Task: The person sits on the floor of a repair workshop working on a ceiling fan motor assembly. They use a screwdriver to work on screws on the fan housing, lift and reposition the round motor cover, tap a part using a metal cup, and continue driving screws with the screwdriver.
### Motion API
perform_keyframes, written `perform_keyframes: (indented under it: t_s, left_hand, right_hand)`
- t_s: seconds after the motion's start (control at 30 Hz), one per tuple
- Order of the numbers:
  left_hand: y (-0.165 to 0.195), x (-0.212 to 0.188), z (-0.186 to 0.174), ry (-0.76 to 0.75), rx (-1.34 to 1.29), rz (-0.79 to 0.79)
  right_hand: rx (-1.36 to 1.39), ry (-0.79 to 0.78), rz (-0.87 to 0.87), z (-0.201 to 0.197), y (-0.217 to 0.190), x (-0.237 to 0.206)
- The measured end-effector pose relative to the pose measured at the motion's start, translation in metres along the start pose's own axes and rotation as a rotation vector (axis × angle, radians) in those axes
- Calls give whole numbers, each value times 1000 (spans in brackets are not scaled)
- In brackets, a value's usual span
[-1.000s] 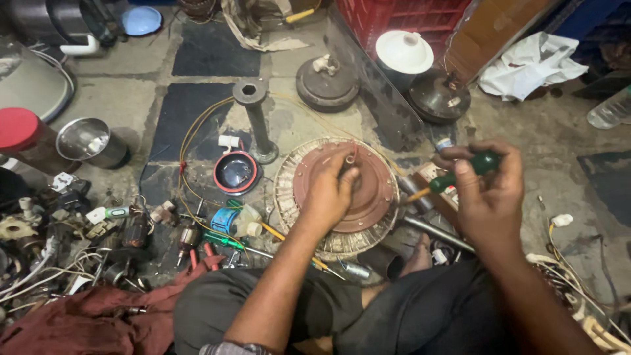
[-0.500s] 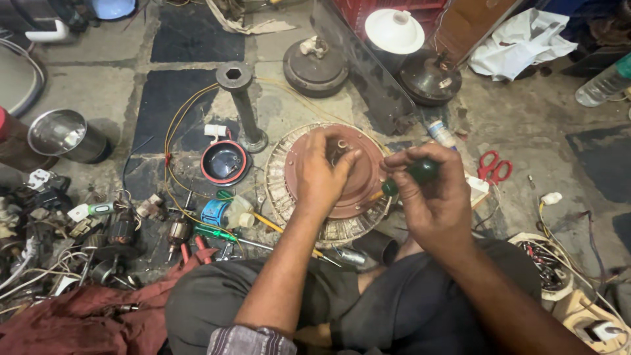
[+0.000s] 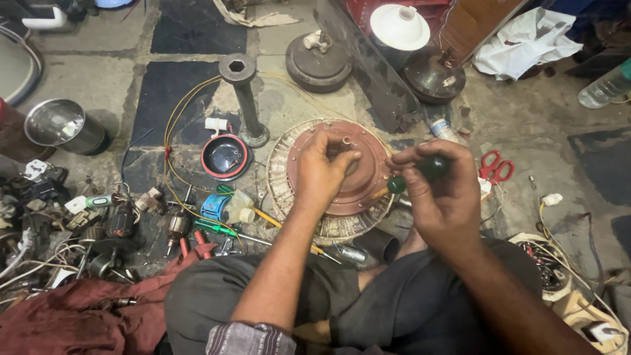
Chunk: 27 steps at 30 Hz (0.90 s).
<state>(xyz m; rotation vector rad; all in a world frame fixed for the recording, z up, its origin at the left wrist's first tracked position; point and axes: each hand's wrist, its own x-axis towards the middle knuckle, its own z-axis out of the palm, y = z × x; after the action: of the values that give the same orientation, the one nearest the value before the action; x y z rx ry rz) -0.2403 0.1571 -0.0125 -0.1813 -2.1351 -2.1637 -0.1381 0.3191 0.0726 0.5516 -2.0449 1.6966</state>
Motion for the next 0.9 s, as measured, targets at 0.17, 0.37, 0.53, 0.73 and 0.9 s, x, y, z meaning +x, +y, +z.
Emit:
perform_keyframes:
  t_s: [0.17, 0.37, 0.53, 0.73, 0.9]
  left_hand:
    - [5, -1, 4, 110, 357, 219]
    - [3, -6, -8, -29, 314, 324]
    - [2, -6, -10, -108, 266, 173]
    - [-3, -7, -10, -77, 230, 209]
    - [-11, -5, 2, 57, 140, 154]
  right_hand:
    - [9, -15, 5, 0, 2, 0]
    - [-137, 25, 49, -4, 1, 2]
    - [-383, 159, -14, 0, -6, 5]
    - [17, -411, 159, -15, -26, 29]
    - [-515, -123, -97, 7, -20, 17]
